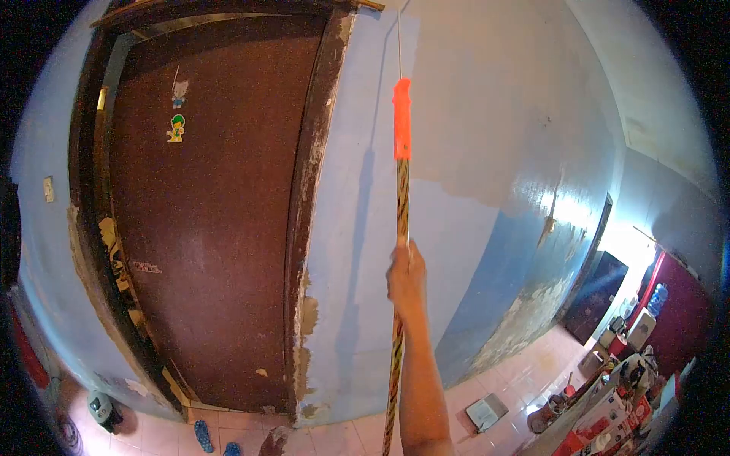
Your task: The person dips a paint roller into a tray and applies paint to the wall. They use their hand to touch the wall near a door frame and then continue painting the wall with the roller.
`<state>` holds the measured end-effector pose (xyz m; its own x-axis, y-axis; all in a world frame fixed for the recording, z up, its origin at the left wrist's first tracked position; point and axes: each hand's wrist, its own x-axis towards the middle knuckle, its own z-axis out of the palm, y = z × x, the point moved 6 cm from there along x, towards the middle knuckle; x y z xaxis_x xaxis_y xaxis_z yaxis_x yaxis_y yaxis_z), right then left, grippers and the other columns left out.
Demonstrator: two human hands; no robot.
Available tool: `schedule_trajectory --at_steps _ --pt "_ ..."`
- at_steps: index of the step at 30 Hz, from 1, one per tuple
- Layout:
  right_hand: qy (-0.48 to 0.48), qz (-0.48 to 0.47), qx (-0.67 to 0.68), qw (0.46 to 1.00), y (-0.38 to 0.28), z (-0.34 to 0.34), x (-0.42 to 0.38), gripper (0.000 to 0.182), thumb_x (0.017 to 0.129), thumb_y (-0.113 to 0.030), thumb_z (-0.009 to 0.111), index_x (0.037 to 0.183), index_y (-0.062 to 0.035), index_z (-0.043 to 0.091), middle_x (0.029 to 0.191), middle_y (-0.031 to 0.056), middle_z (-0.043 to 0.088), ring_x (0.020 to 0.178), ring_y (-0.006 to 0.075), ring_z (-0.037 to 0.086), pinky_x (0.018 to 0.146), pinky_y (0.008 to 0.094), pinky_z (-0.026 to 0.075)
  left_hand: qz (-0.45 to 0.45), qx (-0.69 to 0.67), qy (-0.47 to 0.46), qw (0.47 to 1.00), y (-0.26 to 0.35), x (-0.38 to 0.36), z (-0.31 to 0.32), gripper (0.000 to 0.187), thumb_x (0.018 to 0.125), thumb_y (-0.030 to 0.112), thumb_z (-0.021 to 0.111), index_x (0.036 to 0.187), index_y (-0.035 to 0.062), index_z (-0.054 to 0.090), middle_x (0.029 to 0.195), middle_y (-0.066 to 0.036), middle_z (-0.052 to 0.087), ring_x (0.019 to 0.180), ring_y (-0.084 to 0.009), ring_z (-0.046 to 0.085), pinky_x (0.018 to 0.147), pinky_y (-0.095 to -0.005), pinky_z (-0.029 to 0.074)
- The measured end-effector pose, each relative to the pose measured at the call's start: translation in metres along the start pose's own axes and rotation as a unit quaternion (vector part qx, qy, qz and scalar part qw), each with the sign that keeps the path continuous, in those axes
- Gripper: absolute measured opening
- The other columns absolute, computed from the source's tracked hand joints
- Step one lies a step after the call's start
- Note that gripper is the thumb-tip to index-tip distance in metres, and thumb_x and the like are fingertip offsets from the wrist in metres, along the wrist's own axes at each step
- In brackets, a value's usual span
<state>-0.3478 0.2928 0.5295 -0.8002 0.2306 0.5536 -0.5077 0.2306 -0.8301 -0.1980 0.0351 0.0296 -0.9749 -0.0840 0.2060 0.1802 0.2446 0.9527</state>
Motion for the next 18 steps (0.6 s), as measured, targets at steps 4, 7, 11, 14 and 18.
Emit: schedule_trajectory --at_steps 4,7,11,14,18 --pt "0.001 -0.004 -0.005 1.000 -0.046 0.004 0.049 0.045 0.100 -0.048 0.036 0.077 -0.0093 0.041 0.051 -0.0010 0.032 0.038 0.0097 0.032 0.035 0.0270 0.029 0.100 0.069 0.033 0.992 -0.031 0.009 0.011 0.048 0.098 0.026 0.053 0.140 0.0061 0.041 0.110 -0.012 0.061 0.089 -0.0164 0.057 0.078 -0.0276 0.048" --pt "-0.003 -0.014 -0.012 1.000 -0.046 0.005 0.050 0.044 0.100 -0.047 0.036 0.078 -0.0085 0.042 0.051 -0.0002 0.033 0.038 0.0104 0.033 0.035 0.0274 0.030 0.195 0.312 0.022 0.929 -0.074 0.005 0.031 0.049 0.098 0.025 0.053 0.139 0.0022 0.040 0.129 -0.016 0.055 0.114 -0.0202 0.052 0.097 -0.0286 0.041" --pt "0.027 -0.032 -0.047 0.998 0.006 0.004 0.009 0.048 0.100 -0.050 0.035 0.078 -0.0079 0.043 0.055 0.0003 0.036 0.041 0.0104 0.036 0.036 0.0267 0.031 -0.014 -0.012 -0.028 0.999 -0.025 -0.004 0.009 0.049 0.098 0.024 0.052 0.140 0.0030 0.038 0.128 -0.015 0.056 0.107 -0.0186 0.055 0.092 -0.0289 0.044" --pt "0.015 -0.017 -0.032 0.999 0.037 0.005 -0.034 0.049 0.100 -0.051 0.034 0.078 -0.0081 0.043 0.058 -0.0001 0.038 0.043 0.0100 0.037 0.037 0.0265 0.032 -0.076 -0.028 -0.027 0.996 -0.027 -0.014 -0.004 0.049 0.098 0.023 0.052 0.142 0.0049 0.037 0.126 -0.014 0.057 0.100 -0.0161 0.056 0.083 -0.0283 0.047" --pt "0.019 0.011 -0.036 0.999 0.004 0.009 -0.029 0.048 0.099 -0.051 0.035 0.078 -0.0085 0.044 0.058 -0.0006 0.038 0.044 0.0092 0.038 0.037 0.0264 0.032 -0.179 -0.005 -0.064 0.982 -0.033 -0.015 -0.015 0.048 0.098 0.020 0.052 0.143 0.0096 0.038 0.126 -0.012 0.056 0.082 -0.0120 0.054 0.061 -0.0264 0.047"
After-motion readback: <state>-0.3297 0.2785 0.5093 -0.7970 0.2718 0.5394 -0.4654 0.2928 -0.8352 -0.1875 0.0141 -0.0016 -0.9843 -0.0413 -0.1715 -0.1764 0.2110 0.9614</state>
